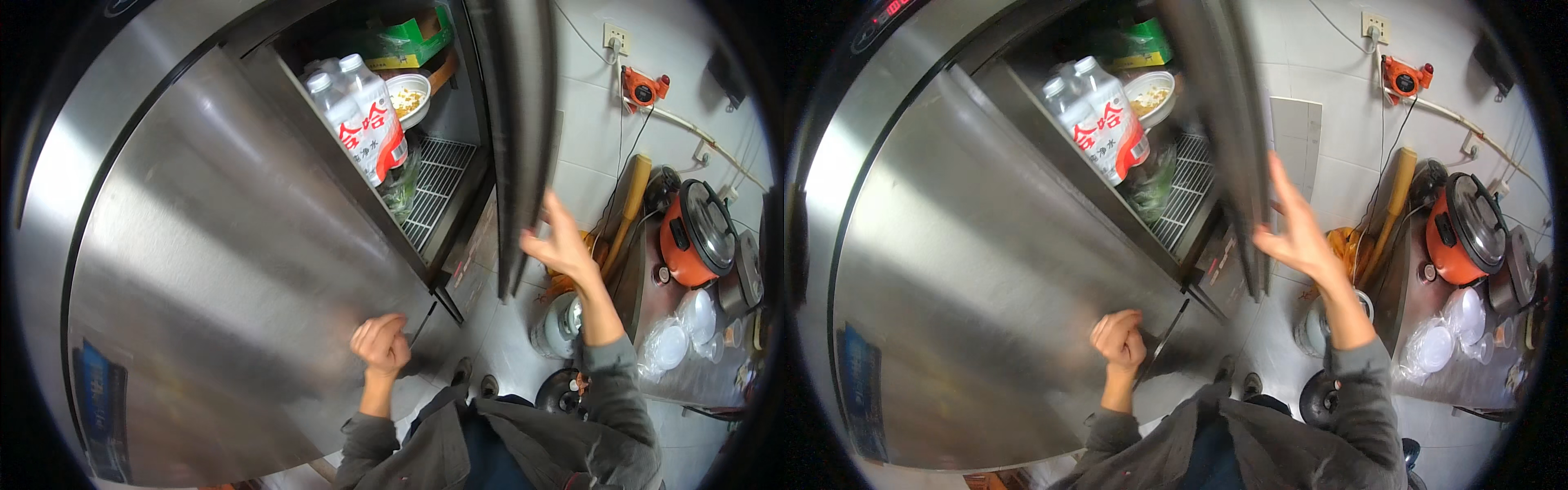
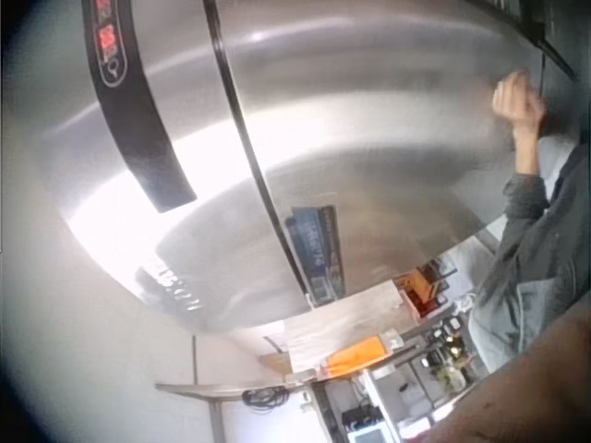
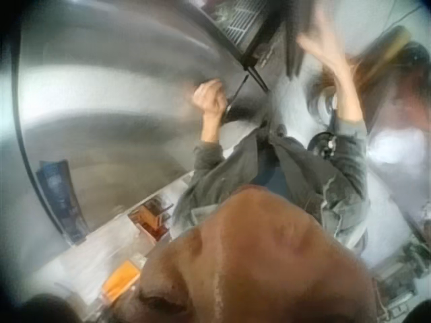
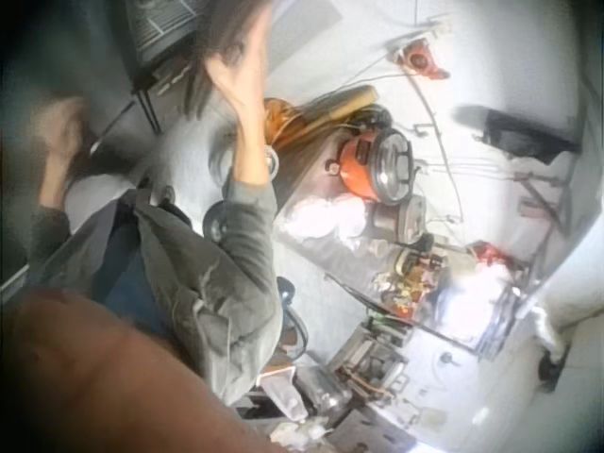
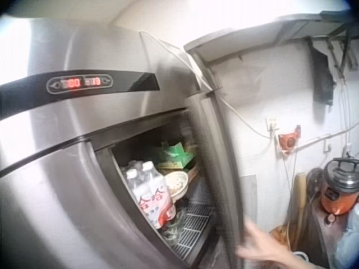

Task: The person assembles rice bowls by scooping rice into containers, adding a meat sauce, noodles, and chopped green vegetables using a ladle and chopsticks. They then place lids on the bowls, pack one into a yellow paper bag, and retrieve another bowl from a refrigerator to repeat the assembly process.

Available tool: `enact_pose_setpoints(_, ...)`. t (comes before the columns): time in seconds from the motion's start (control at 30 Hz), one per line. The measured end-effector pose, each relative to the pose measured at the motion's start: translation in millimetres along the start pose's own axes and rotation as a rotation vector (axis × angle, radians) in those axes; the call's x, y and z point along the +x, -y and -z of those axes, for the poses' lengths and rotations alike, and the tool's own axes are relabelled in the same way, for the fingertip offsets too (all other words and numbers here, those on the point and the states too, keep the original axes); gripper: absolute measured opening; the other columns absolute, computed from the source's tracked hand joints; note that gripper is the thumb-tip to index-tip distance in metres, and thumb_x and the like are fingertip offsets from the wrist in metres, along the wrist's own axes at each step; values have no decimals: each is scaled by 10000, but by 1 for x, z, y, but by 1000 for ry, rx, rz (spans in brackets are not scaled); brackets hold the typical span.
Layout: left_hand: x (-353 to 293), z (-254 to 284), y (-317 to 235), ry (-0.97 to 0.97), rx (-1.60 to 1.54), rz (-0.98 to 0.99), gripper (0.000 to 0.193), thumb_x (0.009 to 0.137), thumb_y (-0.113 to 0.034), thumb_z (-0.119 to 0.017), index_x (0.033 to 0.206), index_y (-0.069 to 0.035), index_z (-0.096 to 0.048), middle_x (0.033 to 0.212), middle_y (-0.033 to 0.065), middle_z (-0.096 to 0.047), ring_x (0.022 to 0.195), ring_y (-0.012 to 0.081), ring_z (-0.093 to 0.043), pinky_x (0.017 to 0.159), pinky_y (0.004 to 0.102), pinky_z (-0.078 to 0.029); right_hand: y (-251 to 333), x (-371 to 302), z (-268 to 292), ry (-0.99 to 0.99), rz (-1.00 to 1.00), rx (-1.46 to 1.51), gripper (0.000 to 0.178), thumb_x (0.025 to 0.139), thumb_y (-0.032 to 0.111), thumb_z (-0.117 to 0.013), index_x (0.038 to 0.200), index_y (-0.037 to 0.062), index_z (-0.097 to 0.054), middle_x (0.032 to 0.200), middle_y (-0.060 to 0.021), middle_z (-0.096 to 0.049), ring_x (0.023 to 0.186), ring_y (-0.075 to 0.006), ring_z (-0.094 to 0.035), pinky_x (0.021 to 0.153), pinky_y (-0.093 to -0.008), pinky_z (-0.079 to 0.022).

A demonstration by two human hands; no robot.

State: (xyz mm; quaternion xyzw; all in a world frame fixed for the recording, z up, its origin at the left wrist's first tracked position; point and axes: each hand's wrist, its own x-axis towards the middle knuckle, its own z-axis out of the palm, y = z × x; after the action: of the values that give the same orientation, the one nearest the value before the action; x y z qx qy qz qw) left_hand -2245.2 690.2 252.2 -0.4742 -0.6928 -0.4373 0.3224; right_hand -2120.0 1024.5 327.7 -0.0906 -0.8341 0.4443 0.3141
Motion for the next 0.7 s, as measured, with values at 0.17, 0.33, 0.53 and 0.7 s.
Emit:
enact_pose_setpoints(0.17, 86, -130, -18, 46, -521, 477, 263, 1037, -198, -490, 1068, 7, -652, 973, 49, -694, 843, 116, -609, 722, 285, -490, -48, -79, 62, -408, -193, 62, 373, 902, -12, -555, 1270, -56, -602, 1171, -98, -639, 1005, -166, -610, 887, -285, -487)
enact_pose_setpoints(0.33, 222, -221, 13, -69, -1216, 1080, 983, 916, -622, -625, 1530, 29, -217, 1566, 258, -288, 1437, 342, -348, 1079, 487, -390, -91, -109, 68, -832, -130, 73, 513, 958, -64, -432, 1469, -60, -398, 1448, -169, -503, 1273, -211, -530, 1070, -302, -389)
enact_pose_setpoints(0.53, 277, -259, 79, -383, -1621, 1110, 904, 883, -497, -697, 1524, -31, -262, 1609, 167, -197, 1517, 267, -159, 1162, 497, -304, -113, -87, 81, -1003, -103, 72, 618, 918, -105, -401, 1526, -55, -301, 1499, -167, -444, 1362, -233, -458, 1150, -337, -316)
enact_pose_setpoints(0.7, 269, -282, 91, -562, -1377, 1279, 588, 877, -366, -567, 1362, -70, -417, 1475, 108, -399, 1388, 252, -360, 1077, 551, -368, -125, -86, 87, -1015, -124, -27, 656, 865, -115, -397, 1513, -47, -323, 1455, -157, -476, 1283, -208, -505, 1064, -286, -381)
